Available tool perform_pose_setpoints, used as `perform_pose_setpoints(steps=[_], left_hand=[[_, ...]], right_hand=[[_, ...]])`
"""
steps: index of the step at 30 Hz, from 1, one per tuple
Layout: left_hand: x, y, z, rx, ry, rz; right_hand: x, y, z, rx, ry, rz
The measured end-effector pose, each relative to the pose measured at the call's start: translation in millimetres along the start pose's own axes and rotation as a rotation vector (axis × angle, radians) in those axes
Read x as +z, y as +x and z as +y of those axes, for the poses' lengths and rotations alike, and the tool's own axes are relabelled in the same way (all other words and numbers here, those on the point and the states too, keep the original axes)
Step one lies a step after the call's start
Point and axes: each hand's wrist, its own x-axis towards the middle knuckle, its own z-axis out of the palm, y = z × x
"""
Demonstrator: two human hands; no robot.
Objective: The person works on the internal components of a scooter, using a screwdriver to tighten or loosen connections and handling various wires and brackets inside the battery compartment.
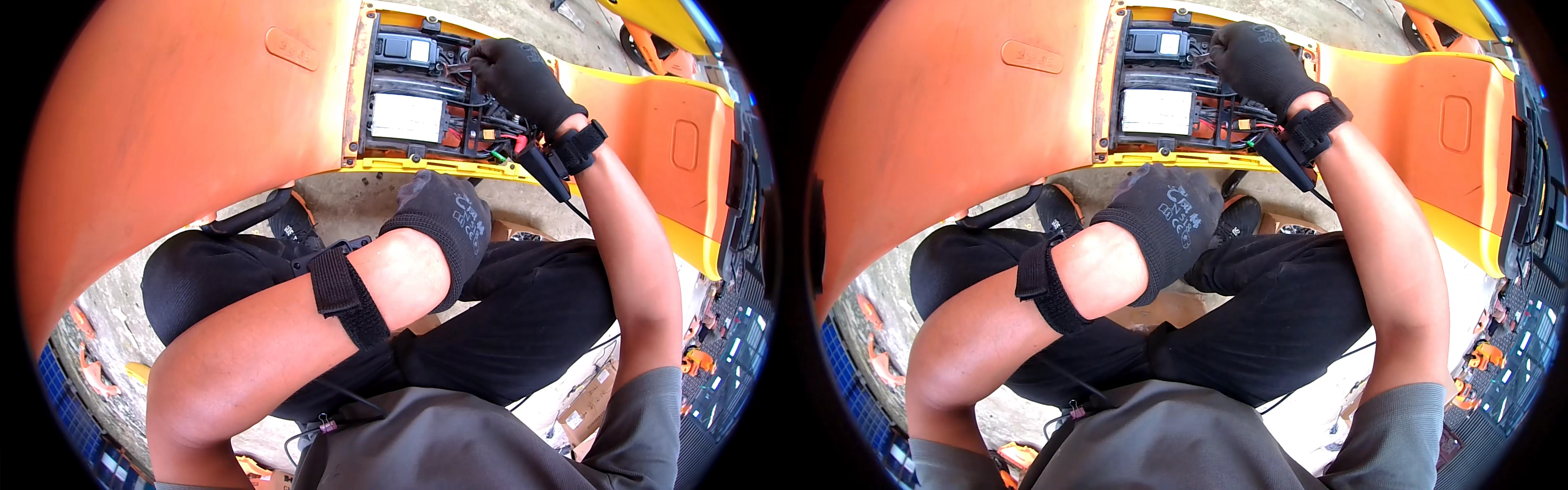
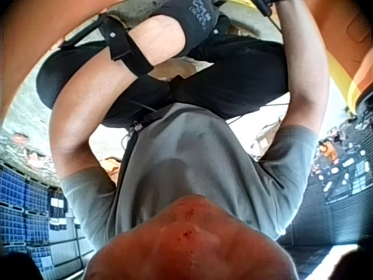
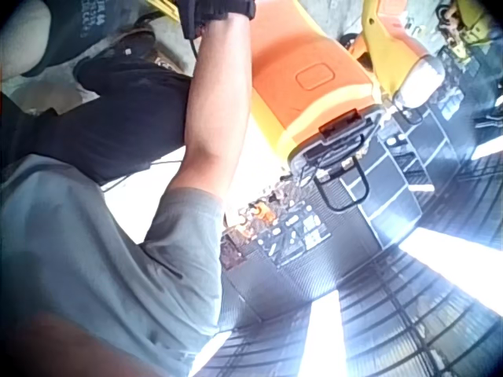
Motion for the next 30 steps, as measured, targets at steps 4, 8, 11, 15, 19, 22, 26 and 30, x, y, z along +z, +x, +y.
perform_pose_setpoints(steps=[4, 8, 11, 15, 19, 22, 26, 30], left_hand=[[-3, -1, -1, -0.004, -0.014, -0.044], [6, 1, 0, -0.009, -0.006, 0.023], [6, -2, -1, -0.007, -0.014, 0.037], [-5, -7, -2, 0.028, 0.018, 0.004], [-6, -5, -1, 0.006, 0.003, -0.022], [-8, -6, -2, 0.049, 0.036, -0.029], [-3, -3, -1, 0.009, -0.005, -0.013], [-1, -6, -2, 0.017, -0.008, 0.059]], right_hand=[[7, 0, -5, 0.007, -0.130, 0.001], [9, -4, -12, -0.152, -0.334, 0.062], [8, -4, -14, -0.194, -0.405, 0.059], [6, -3, -12, -0.202, -0.436, 0.105], [10, -2, -12, -0.294, -0.489, 0.230], [10, 1, -13, -0.365, -0.494, 0.247], [9, 5, -13, -0.330, -0.490, 0.237], [-5, 7, -1, -0.298, -0.294, 0.249]])
